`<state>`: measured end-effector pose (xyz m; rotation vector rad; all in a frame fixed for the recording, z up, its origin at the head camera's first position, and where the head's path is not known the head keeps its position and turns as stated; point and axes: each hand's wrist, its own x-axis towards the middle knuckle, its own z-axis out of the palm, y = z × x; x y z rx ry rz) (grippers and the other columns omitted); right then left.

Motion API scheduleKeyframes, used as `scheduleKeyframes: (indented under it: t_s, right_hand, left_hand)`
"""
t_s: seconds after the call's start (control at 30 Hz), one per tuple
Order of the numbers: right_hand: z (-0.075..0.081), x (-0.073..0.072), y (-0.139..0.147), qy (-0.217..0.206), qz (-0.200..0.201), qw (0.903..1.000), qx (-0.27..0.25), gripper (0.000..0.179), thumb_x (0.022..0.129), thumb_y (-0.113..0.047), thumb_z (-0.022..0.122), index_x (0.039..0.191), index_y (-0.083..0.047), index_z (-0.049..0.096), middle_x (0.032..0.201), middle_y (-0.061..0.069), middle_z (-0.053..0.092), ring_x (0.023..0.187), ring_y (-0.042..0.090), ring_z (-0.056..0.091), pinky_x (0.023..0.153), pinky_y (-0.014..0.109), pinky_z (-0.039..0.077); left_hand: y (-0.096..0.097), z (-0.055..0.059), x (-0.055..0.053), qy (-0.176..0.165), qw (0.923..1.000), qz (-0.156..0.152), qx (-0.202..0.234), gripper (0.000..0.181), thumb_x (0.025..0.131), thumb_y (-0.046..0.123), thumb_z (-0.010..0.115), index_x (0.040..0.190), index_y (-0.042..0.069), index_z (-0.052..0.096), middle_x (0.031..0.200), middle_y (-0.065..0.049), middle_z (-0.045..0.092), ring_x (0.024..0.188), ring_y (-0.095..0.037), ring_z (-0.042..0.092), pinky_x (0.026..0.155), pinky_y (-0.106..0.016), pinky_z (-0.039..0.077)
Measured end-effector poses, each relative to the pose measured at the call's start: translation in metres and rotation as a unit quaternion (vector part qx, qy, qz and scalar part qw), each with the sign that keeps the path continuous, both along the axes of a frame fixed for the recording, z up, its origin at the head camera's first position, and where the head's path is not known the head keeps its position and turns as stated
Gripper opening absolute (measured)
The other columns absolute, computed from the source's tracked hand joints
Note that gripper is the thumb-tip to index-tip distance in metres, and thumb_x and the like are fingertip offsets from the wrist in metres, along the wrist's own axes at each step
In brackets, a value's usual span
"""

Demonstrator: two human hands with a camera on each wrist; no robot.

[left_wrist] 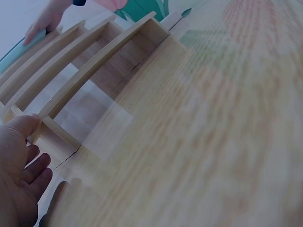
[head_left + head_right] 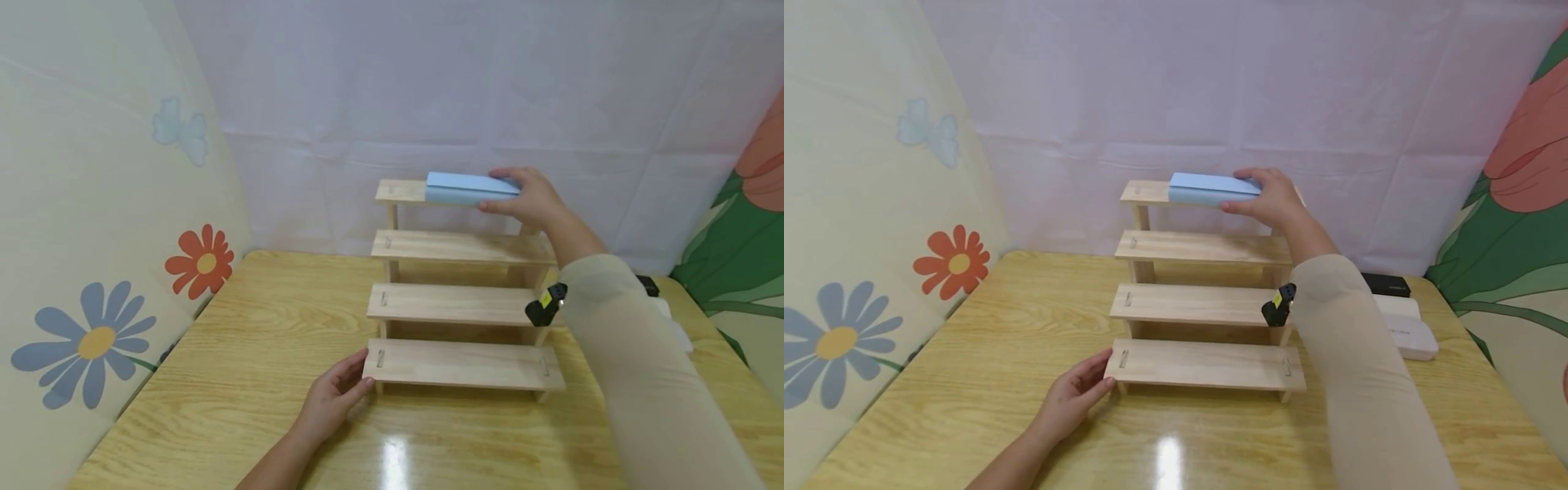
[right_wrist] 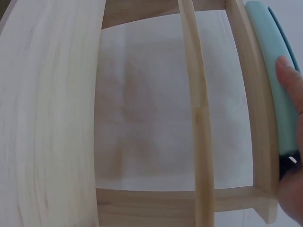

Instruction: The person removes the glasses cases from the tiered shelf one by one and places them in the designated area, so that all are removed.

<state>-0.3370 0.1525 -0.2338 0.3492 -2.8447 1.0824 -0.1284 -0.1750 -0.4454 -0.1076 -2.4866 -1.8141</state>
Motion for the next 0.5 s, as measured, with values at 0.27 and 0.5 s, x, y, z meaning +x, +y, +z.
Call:
scheduleKeyframes:
  t_s: [0.27,0.5]
  right_hand:
    - [-0.0023,0.0050,-0.0004,0.004,-0.017,0.9998,-0.007,0.075,0.081,-0.044,0.079,0.145,-0.021,0.048,0.152,0.014,0.039,0.132,0.035,0.040,0.113,0.054,0.034]
    - [-0.0014,0.0067,0.0038,0.022,-0.017,0.9995,-0.016,0.073,0.080,-0.041,0.080,0.143,-0.019,0.051,0.149,0.016,0.041,0.131,0.035,0.040,0.112,0.053,0.034]
  left_hand:
    - [0.0006,0.0002,-0.0008,-0.004,1.0000,-0.003,0.003,0.049,0.089,0.008,0.071,0.135,0.001,0.056,0.132,-0.018,0.062,0.121,-0.032,0.061,0.100,-0.032,0.052]
    - [0.0011,0.0013,-0.0016,-0.003,1.0000,-0.005,0.002,0.049,0.089,0.007,0.070,0.135,0.000,0.055,0.134,-0.019,0.061,0.123,-0.034,0.060,0.101,-0.034,0.051]
